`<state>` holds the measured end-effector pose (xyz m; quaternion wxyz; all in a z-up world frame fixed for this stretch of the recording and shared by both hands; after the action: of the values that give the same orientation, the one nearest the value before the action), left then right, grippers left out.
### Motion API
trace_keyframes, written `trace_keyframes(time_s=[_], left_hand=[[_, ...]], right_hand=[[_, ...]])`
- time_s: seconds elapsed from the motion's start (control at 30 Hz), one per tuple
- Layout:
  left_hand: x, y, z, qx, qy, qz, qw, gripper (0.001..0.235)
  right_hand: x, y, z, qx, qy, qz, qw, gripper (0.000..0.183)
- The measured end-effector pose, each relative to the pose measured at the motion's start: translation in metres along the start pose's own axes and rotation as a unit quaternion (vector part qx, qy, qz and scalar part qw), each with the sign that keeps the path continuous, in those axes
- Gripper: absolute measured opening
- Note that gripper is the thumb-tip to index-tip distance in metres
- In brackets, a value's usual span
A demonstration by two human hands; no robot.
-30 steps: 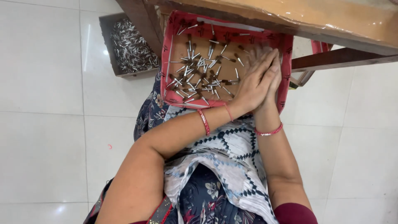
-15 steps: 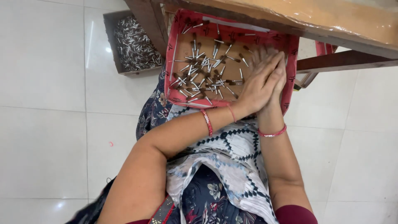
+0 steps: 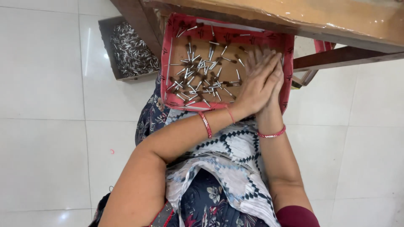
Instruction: The person sits on the floor and sorts small metal fasteners from a red tray. They pick up handfuls of the fasteners, rub them between their palms, and then place them back into the tray or onto a wooden table nearby.
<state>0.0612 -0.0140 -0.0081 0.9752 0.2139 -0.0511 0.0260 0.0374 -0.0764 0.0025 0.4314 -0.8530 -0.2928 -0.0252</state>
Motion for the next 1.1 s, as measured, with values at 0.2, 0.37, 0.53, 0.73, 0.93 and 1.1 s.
trace_keyframes(time_s=[0.2, 0.37, 0.53, 0.73, 0.93, 1.1], left_hand=[[-0.007, 0.005, 0.016, 0.091, -0.003, 0.004, 0.996, 0.055], [0.019, 0.011, -0.005, -0.015, -0.039, 0.042, 0.998, 0.055], [-0.008, 0.004, 0.033, 0.089, -0.023, -0.07, 0.993, 0.058], [-0.012, 0.029, 0.071, 0.186, -0.093, -0.066, 0.976, 0.057], [-0.006, 0.073, 0.092, -0.052, -0.073, -0.087, 0.992, 0.042], [-0.049, 0.138, 0.1, -0.102, -0.148, -0.002, 0.984, 0.024]], right_hand=[[-0.009, 0.035, 0.011, 0.004, -0.062, 0.281, 0.958, 0.058], [-0.007, 0.003, 0.017, 0.026, -0.053, 0.266, 0.962, 0.06], [-0.022, 0.031, 0.013, 0.019, -0.018, 0.1, 0.995, 0.056], [0.007, -0.037, 0.002, 0.144, 0.047, 0.083, 0.985, 0.059], [-0.016, 0.008, 0.006, 0.228, 0.065, 0.253, 0.938, 0.055], [0.001, -0.019, -0.003, 0.328, 0.065, 0.252, 0.908, 0.051]])
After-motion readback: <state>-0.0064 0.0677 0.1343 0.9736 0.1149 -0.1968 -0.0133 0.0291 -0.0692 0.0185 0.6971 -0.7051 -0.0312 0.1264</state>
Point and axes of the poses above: each hand's wrist, its own x-axis towards the middle knuckle, its own y-axis out of the back of the hand, z = x × y, the point moved 7 cm from there along x, towards the middle knuckle, and after that the axes turned 4 degrees about -z, right-handed, at the moved point
